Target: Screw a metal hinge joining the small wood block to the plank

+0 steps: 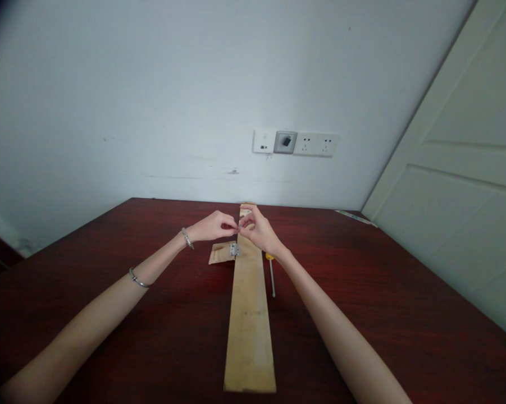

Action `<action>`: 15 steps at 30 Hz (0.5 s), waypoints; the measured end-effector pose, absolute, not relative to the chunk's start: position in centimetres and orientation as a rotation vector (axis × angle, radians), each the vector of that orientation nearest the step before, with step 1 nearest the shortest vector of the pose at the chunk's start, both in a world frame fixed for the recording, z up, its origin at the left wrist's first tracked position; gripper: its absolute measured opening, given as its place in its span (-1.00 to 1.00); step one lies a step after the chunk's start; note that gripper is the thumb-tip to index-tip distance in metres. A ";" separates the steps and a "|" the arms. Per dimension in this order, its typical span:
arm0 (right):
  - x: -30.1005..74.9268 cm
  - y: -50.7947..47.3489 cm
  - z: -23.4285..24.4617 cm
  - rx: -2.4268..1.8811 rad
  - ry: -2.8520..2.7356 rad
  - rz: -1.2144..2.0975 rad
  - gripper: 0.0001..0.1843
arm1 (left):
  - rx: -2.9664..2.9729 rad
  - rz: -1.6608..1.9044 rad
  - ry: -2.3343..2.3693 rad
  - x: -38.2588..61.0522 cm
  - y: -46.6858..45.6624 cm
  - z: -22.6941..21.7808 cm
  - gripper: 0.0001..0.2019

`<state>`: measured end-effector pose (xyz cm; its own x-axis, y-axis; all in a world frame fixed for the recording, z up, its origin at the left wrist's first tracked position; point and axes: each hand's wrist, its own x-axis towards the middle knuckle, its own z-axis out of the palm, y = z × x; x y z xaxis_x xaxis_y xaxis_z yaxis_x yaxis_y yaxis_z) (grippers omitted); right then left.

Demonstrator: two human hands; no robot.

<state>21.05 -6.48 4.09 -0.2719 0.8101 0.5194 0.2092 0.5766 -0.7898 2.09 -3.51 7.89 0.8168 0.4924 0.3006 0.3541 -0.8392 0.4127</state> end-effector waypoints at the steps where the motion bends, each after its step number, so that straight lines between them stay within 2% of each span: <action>1: 21.0 -6.5 4.1 -0.835 -1.783 0.738 -0.42 | 2.661 0.576 0.645 2.1 -3.5 7.9 -0.83; 9: 21.4 -6.9 4.7 -0.837 -1.790 0.742 -0.39 | 2.687 0.619 0.641 2.0 -3.3 7.8 -0.82; 15: 23.9 -6.0 4.9 -1.025 -1.786 0.600 -0.64 | 2.752 0.527 0.987 -1.2 -0.6 7.6 -0.78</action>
<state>23.85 -5.99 4.88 -0.1905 0.8487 0.4935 0.3789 0.5273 -0.7605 -1.17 -0.61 7.65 0.7182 0.6414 0.2700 0.5811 -0.7662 0.2743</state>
